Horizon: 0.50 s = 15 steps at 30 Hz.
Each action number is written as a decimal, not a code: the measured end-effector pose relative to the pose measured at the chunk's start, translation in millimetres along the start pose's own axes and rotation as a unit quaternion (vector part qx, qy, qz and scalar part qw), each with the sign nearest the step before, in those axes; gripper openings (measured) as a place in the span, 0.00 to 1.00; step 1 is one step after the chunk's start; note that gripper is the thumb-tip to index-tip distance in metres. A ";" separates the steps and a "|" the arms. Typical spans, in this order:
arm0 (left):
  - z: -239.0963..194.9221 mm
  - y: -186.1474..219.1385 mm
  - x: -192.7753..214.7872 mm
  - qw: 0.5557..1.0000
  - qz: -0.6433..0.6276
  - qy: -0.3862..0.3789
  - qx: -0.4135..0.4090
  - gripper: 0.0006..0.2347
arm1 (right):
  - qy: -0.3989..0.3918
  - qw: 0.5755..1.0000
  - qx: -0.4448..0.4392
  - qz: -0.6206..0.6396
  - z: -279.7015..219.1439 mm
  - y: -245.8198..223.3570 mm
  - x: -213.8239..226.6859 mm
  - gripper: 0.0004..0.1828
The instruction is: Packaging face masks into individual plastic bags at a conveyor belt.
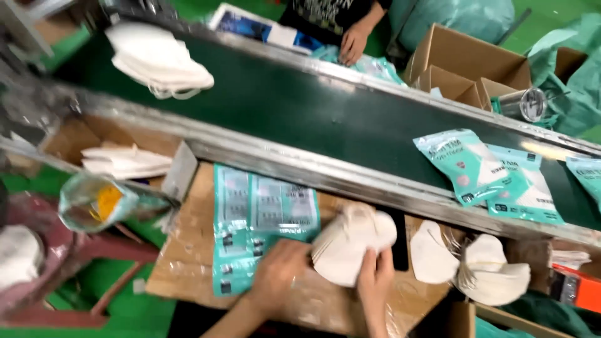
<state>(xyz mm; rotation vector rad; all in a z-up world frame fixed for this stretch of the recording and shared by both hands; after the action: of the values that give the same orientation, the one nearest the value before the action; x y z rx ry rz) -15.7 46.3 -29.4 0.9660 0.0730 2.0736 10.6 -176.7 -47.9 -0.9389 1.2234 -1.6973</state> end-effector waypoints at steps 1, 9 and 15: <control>-0.1 -18.6 6.0 0.996 -0.005 -0.054 0.070 0.16 | -0.002 1.000 -0.023 -0.011 17.9 -16.7 -18.4 0.20; 31.2 -99.6 9.2 0.961 -0.046 -0.209 0.177 0.13 | -0.118 0.966 0.053 0.224 37.0 -191.6 -108.5 0.27; 11.7 -89.2 -17.1 0.870 -0.381 -0.096 0.297 0.13 | -0.126 0.980 -0.150 0.043 0.9 24.6 -79.3 0.16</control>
<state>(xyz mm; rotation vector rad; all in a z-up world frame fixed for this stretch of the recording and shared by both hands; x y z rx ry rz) 57.1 89.7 -64.3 1.2362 0.8891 1.2113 46.5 -108.8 -79.5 -1.2207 1.3463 -1.3012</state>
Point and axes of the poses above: each hand's wrist, its own z-axis towards the middle knuckle, its own x-axis out of the back of the hand, y = z × x, the point moved 2 cm from there along z, towards the middle knuckle, and after that the axes turned 3 degrees about y, right-handed, at the moved point
